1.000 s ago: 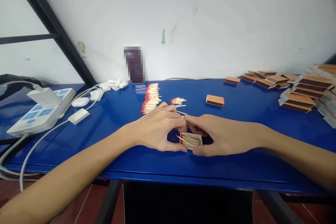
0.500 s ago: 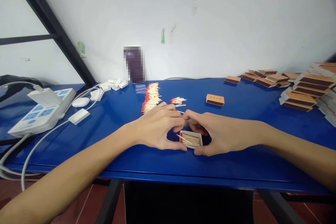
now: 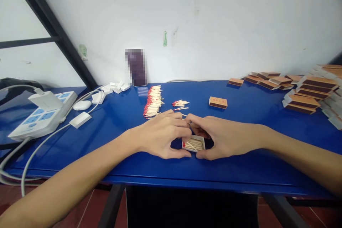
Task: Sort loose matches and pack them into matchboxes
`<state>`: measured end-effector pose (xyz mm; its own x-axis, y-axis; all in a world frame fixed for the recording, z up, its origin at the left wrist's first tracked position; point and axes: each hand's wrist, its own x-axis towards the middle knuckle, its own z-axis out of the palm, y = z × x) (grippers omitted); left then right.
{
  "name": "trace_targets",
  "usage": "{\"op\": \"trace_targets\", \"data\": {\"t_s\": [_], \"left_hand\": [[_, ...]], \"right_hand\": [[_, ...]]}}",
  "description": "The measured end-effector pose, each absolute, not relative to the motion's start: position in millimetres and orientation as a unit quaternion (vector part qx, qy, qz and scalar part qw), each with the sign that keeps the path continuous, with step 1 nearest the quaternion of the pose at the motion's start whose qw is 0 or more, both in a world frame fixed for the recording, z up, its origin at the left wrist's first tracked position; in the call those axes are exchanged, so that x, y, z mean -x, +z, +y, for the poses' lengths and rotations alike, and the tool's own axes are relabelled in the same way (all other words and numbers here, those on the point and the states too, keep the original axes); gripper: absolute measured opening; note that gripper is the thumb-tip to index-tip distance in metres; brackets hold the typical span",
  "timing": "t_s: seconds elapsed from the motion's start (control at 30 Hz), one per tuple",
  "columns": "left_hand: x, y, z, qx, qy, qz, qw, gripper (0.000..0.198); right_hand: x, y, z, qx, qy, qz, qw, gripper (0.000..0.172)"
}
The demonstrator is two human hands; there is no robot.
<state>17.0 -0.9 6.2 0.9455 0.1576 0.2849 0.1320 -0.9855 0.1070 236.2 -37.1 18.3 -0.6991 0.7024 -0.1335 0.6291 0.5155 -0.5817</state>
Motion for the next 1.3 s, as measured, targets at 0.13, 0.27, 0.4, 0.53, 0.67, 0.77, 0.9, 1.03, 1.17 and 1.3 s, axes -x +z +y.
{"op": "trace_targets", "data": {"t_s": [0.13,0.27,0.4,0.53,0.67,0.77,0.9,1.03,1.17,1.3], "left_hand": [[-17.2,7.7,-2.8,-0.987,0.134,0.069,0.062,0.021],[-17.5,8.4,-4.3,-0.987,0.13,0.07,0.062,0.018],[-18.4,7.4,-5.3,-0.989,0.125,0.069,0.036,0.024],[-19.0,7.2,-6.6,-0.989,0.131,0.065,-0.022,0.029],[-19.6,7.1,-7.2,-0.99,0.122,0.066,-0.033,0.031],[-20.2,6.7,-7.1,-0.99,0.12,0.069,-0.037,0.029],[-20.4,6.0,-7.1,-0.989,0.123,0.073,-0.035,0.024],[-19.6,5.8,-5.9,-0.985,0.151,0.084,-0.002,0.03],[-16.4,6.6,2.4,-0.962,0.231,0.148,-0.004,0.028],[-11.4,6.7,14.4,-0.948,0.217,0.225,-0.063,0.029]], "right_hand": [[-235.6,18.5,-37.4,0.383,0.302,-0.871,0.056,0.039],[-235.2,18.3,-37.8,0.384,0.299,-0.871,0.062,0.037],[-235.0,17.4,-37.9,0.386,0.302,-0.87,0.064,0.037],[-235.8,16.9,-37.7,0.386,0.301,-0.87,0.064,0.039],[-237.1,16.6,-37.2,0.39,0.3,-0.869,0.061,0.041],[-238.4,15.4,-36.0,0.382,0.311,-0.868,0.061,0.042],[-239.7,15.3,-35.4,0.372,0.337,-0.862,0.071,0.035],[-239.9,17.1,-35.1,0.368,0.363,-0.852,0.08,0.028],[-241.1,11.7,-27.8,0.376,0.334,-0.852,0.148,0.016],[-243.8,-1.5,-14.8,0.453,0.158,-0.856,0.194,0.025]]}}
